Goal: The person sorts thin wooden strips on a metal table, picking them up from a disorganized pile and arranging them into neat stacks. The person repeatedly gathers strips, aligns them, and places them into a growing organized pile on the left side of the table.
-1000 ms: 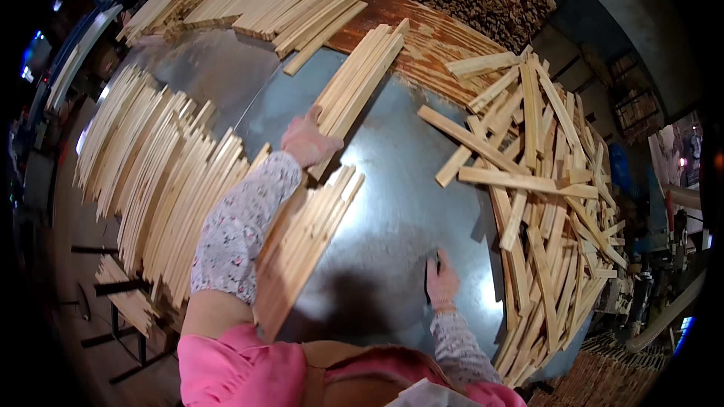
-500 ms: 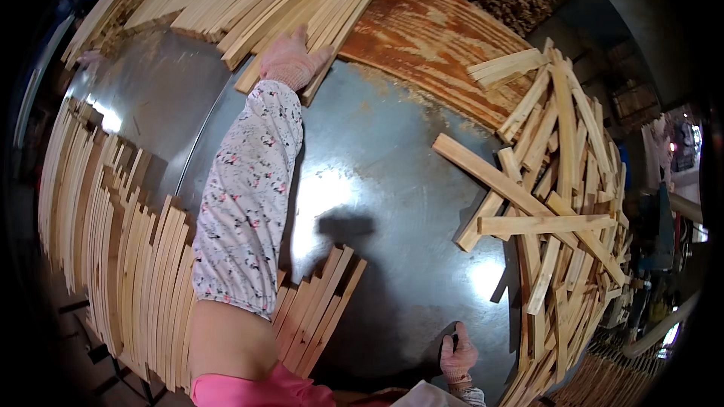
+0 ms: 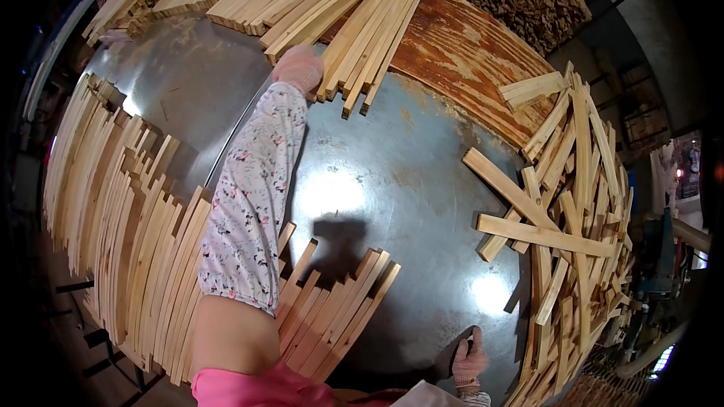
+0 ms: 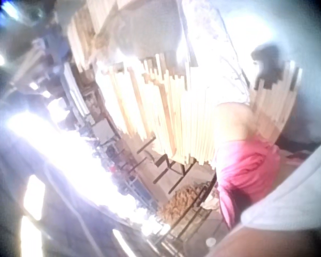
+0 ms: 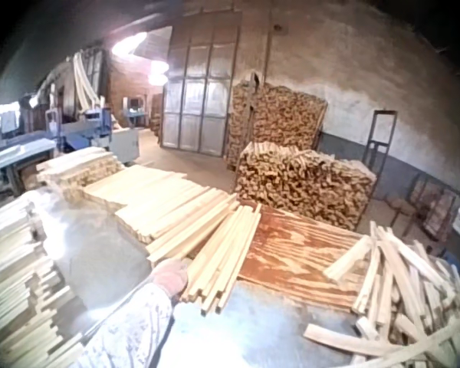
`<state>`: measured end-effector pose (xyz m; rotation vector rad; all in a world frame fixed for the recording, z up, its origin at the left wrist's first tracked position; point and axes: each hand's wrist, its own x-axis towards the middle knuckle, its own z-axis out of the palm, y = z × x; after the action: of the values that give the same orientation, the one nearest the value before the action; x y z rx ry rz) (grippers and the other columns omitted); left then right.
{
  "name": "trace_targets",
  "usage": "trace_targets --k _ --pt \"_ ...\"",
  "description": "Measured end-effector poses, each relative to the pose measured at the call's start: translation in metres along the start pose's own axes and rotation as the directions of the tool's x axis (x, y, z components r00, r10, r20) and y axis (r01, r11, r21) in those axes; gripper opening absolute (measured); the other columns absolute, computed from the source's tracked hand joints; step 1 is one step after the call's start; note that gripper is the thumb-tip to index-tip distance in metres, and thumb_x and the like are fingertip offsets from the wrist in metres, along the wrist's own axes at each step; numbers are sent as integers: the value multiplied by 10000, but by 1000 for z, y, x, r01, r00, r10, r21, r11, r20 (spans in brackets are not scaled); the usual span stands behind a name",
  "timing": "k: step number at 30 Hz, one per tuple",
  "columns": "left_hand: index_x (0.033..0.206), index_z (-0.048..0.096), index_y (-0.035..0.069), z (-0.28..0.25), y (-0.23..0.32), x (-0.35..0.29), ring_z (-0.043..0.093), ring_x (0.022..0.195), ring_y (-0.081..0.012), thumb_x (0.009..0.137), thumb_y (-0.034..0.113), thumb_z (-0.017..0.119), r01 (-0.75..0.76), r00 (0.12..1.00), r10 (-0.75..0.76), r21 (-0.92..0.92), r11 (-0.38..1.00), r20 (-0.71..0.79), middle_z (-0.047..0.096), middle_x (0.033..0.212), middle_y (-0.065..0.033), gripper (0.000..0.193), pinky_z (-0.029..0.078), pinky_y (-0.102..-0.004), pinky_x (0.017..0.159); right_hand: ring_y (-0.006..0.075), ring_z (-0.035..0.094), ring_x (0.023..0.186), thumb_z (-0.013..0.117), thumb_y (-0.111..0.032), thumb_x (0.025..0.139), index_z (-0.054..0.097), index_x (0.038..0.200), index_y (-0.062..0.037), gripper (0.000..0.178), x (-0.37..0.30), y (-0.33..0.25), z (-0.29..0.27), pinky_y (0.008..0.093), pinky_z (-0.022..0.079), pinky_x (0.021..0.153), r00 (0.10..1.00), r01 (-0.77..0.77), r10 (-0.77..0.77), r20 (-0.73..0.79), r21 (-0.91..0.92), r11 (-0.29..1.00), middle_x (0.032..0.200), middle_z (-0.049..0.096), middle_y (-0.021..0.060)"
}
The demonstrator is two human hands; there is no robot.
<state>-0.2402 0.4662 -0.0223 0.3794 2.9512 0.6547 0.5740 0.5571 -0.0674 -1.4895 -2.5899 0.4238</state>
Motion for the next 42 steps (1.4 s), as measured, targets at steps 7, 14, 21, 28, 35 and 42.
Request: trace_targets --k 7,14,21,28,35,42 --pt "1013 847 44 22 11 -6 792 1029 -356 971 363 651 22 998 -18 -70 997 64 807 1127 -189 376 601 -453 906 339 739 836 672 -253 1006 651 1427 17 501 69 -107 -2 413 595 819 972 234 -234 -22 159 959 967 763 215" --pt "1007 823 35 46 -15 17 765 1028 -405 943 313 663 -652 758 624 213 728 187 786 1029 -239 327 593 -449 933 420 662 935 596 -306 1062 542 1157 -34 294 327 -407 61 435 522 844 926 235 -363 98 605 761 992 629 266" --pt "1300 701 36 61 22 -29 716 1184 -319 961 184 676 -170 971 234 -831 530 -49 754 1241 -192 371 550 -380 1024 410 719 1150 781 -501 923 640 1306 20 661 400 -494 90 447 534 1012 949 258 -316 21 529 809 1230 758 239" --pt "1347 661 104 49 41 -8 687 1144 -241 991 286 733 -418 908 387 -355 836 -159 716 1187 -102 407 544 -355 996 384 730 1089 789 -428 945 637 1315 17 598 403 -470 105 440 547 974 938 296 -346 -21 570 767 1175 768 220" --pt "1315 615 122 -20 2 33 697 1217 -371 959 261 736 -248 912 364 448 859 -191 727 1238 -151 401 555 -470 1029 378 701 1006 728 -404 1001 640 1318 14 532 414 -450 140 427 542 929 861 450 -455 -230 761 467 1109 744 227" --pt "1276 594 44 -19 16 53 738 1144 -404 909 209 766 -250 948 305 374 893 -95 761 1155 -222 437 589 -518 938 460 658 1208 681 -468 1006 597 1426 55 676 420 -446 156 500 512 1033 807 577 -423 -412 400 712 1252 718 296"
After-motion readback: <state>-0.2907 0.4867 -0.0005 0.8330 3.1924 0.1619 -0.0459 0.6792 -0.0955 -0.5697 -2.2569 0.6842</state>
